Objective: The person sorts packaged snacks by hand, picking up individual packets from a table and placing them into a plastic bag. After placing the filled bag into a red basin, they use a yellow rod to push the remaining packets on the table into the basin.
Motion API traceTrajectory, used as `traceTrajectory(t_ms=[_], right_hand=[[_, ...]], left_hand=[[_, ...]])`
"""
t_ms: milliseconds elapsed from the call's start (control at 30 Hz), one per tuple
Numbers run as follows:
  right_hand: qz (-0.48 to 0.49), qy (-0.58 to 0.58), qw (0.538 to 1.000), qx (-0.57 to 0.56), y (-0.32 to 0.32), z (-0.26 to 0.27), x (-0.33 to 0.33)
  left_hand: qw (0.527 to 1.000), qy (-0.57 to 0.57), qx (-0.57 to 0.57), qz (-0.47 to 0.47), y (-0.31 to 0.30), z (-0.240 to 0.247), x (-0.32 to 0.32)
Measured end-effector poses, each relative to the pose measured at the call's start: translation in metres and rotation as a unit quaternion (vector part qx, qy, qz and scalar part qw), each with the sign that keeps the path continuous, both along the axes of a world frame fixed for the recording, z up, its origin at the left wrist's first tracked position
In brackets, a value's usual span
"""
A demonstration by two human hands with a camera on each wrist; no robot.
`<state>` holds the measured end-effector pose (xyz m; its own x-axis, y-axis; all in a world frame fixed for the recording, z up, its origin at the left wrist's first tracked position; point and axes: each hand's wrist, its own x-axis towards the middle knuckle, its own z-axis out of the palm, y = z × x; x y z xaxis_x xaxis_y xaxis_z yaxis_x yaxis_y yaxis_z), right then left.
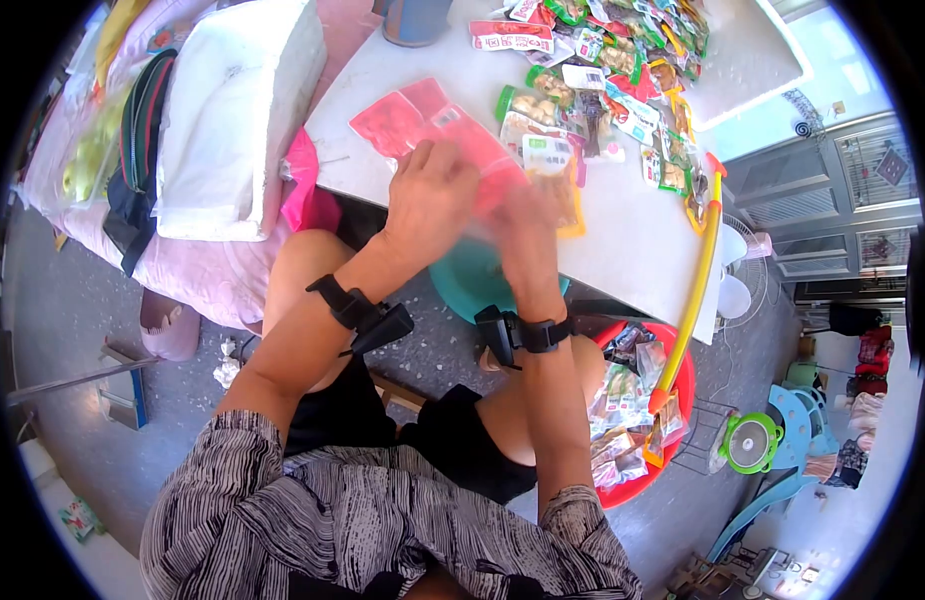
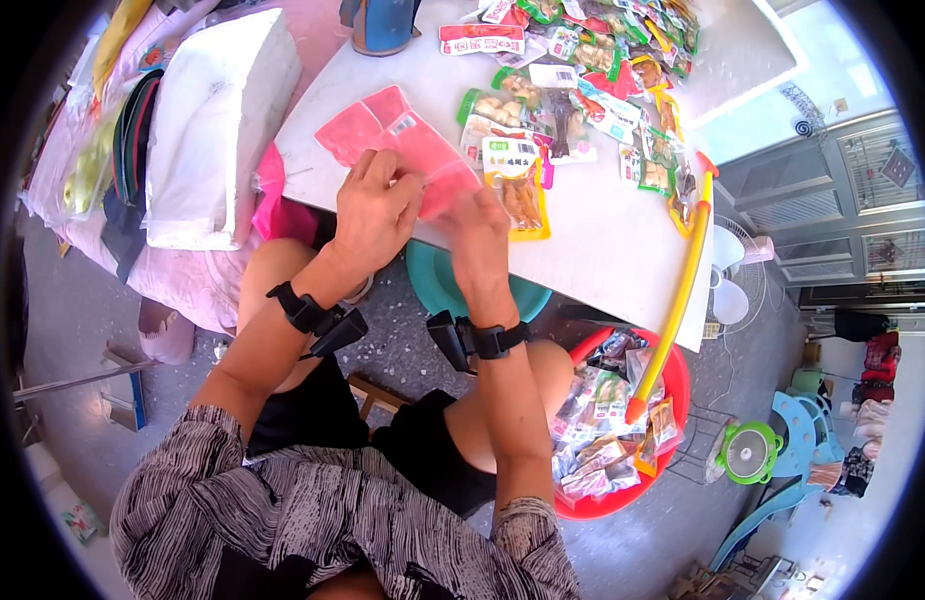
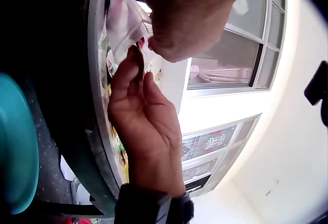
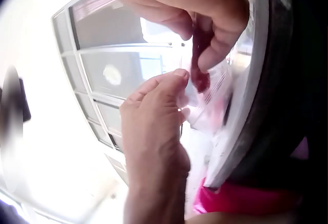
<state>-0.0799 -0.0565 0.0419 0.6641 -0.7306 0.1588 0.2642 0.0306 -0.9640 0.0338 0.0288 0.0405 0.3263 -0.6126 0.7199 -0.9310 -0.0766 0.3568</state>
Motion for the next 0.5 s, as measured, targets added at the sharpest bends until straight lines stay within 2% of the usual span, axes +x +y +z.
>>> traceTrajectory(t_ms=[67,100,167,233,333,433,500], right_hand=[[0.038,-0.007,0.999,-0.028,0.001,0.0,0.004],[0.018,0.04,0.994,-0.104,0.0,-0.001,0.006],[-0.011,0.113,0.988,-0.108,0.002,0.0,0.006],[-0.03,0.168,0.985,0.032,0.003,0.002,-0.001],[0.021,0.173,0.978,0.113,0.0,0.002,-0.006],[0.049,0.105,0.991,0.068,0.001,0.008,0.002],[0.075,0.027,0.982,0.174,-0.002,-0.006,0.01]], left_hand=[[1.0,0.024,-0.01,-0.011,-0.001,-0.002,-0.001],[1.0,0.022,-0.013,-0.011,-0.001,-0.001,0.0],[1.0,0.019,-0.019,-0.008,-0.001,0.001,0.002],[1.0,0.02,-0.02,-0.009,0.0,0.002,0.004],[0.999,0.025,-0.019,-0.011,0.0,0.001,0.003],[0.999,0.028,-0.016,-0.014,0.0,0.002,0.001],[0.999,0.032,-0.011,-0.014,0.001,0.004,-0.001]])
